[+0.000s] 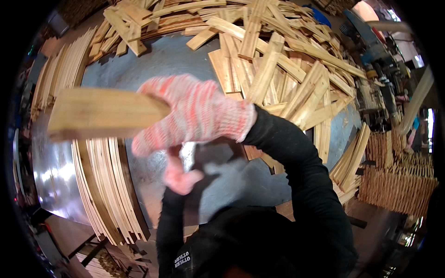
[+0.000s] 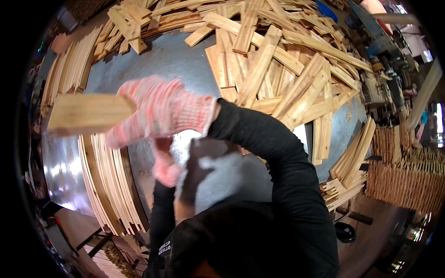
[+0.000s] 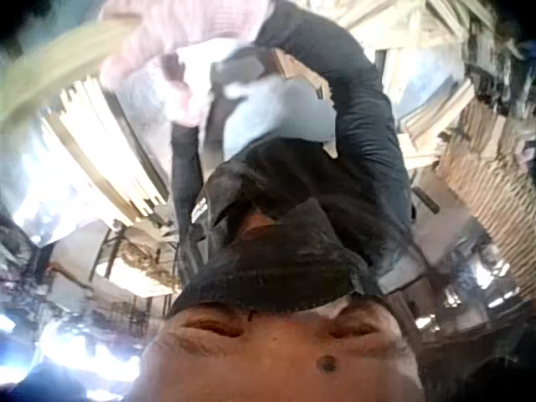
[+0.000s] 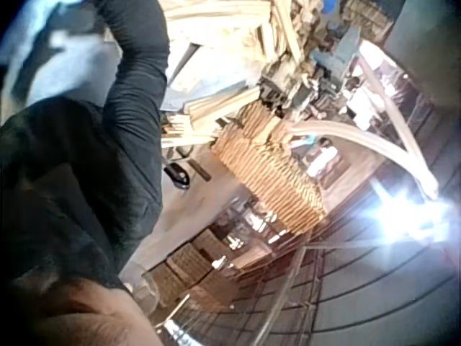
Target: The person repeatedly picks up thin wooden planks from a large pile on a metal table and stacks them into neat, aligned bundles. The person wears pink gloves and works continuously to organize the scattered planks into orderly stacks.
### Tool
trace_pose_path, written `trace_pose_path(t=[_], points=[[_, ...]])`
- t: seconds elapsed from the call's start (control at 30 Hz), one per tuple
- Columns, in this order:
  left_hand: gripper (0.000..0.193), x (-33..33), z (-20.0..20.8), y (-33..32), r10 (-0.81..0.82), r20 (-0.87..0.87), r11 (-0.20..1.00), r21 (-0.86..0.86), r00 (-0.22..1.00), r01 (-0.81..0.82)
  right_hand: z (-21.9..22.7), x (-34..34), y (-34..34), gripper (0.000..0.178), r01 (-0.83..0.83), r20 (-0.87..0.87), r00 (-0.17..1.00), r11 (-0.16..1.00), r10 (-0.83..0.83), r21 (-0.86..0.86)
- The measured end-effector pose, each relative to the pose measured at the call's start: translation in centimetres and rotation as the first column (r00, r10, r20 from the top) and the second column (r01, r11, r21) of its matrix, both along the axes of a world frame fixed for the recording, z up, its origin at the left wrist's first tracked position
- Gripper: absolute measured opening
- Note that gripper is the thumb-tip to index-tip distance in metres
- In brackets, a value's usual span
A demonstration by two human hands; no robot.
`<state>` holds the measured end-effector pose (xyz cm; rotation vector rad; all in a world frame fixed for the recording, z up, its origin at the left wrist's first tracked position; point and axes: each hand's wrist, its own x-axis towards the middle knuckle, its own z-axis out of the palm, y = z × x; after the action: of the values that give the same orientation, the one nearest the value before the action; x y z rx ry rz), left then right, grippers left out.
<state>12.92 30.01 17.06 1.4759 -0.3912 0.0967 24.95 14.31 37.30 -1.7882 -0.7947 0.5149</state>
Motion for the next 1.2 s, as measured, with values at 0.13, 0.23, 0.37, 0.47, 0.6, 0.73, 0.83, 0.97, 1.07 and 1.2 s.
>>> trace_pose_path(t=[0.13,0.23,0.37,0.47,0.6,0.73,0.83,0.97,1.07,1.2], points=[[0.075,2.6,-3.3,-5.2,-0.149,0.339,0.897,0.442,0.929,-0.018,-0.7,-1.6,-2.9,0.059,0.134,0.151,0.979,0.990,-0.137,0.032],[0.048,2.9,-5.2,-7.2,-0.224,-0.231,0.966,0.079,0.947,0.248,-5.9,3.5,-7.1,0.069,0.549,0.363,0.764,0.833,-0.533,0.069],[0.039,2.0,-2.9,-9.6,0.048,-0.630,0.959,-0.189,0.775,-0.213,-14.7,6.0,-13.7,0.086,0.960,0.565,0.258,0.272,-0.784,-0.061],[0.039,2.2,-8.6,-7.9,0.288,-0.637,0.940,0.045,0.715,-0.339,-20.7,4.3,-15.7,0.102,0.813,0.534,0.395,0.014,-0.747,-0.582],[0.040,1.6,-8.9,-7.2,0.459,-0.637,0.888,0.336,0.619,-0.313,-21.2,1.2,-15.5,0.092,0.897,0.520,0.377,0.162,-0.766,-0.412],[0.041,0.6,-12.6,-8.4,0.338,-0.755,0.891,0.065,0.562,-0.449,-19.6,-9.0,-11.2,0.092,0.660,0.285,0.734,0.548,-0.616,-0.514],[0.043,-0.3,-11.0,-10.3,-0.025,-0.794,0.895,-0.289,0.608,-0.341,-22.0,-13.2,-9.3,0.077,0.472,0.310,0.880,0.734,-0.359,-0.488],[0.032,-0.7,-10.8,-9.9,-0.071,-0.872,0.902,-0.264,0.485,-0.343,-18.5,-5.8,-12.4,0.060,0.311,0.361,0.929,0.713,-0.087,-0.628],[0.030,-1.2,-9.8,-10.3,0.143,-0.871,0.905,-0.076,0.470,-0.417,-19.8,3.3,-17.1,0.072,0.639,0.844,0.490,0.569,0.219,-0.518],[0.043,-0.5,-9.0,-10.8,0.135,-0.845,0.945,-0.048,0.517,-0.324,-20.3,11.5,-20.0,0.079,0.468,0.589,0.750,0.390,0.300,-0.793]])
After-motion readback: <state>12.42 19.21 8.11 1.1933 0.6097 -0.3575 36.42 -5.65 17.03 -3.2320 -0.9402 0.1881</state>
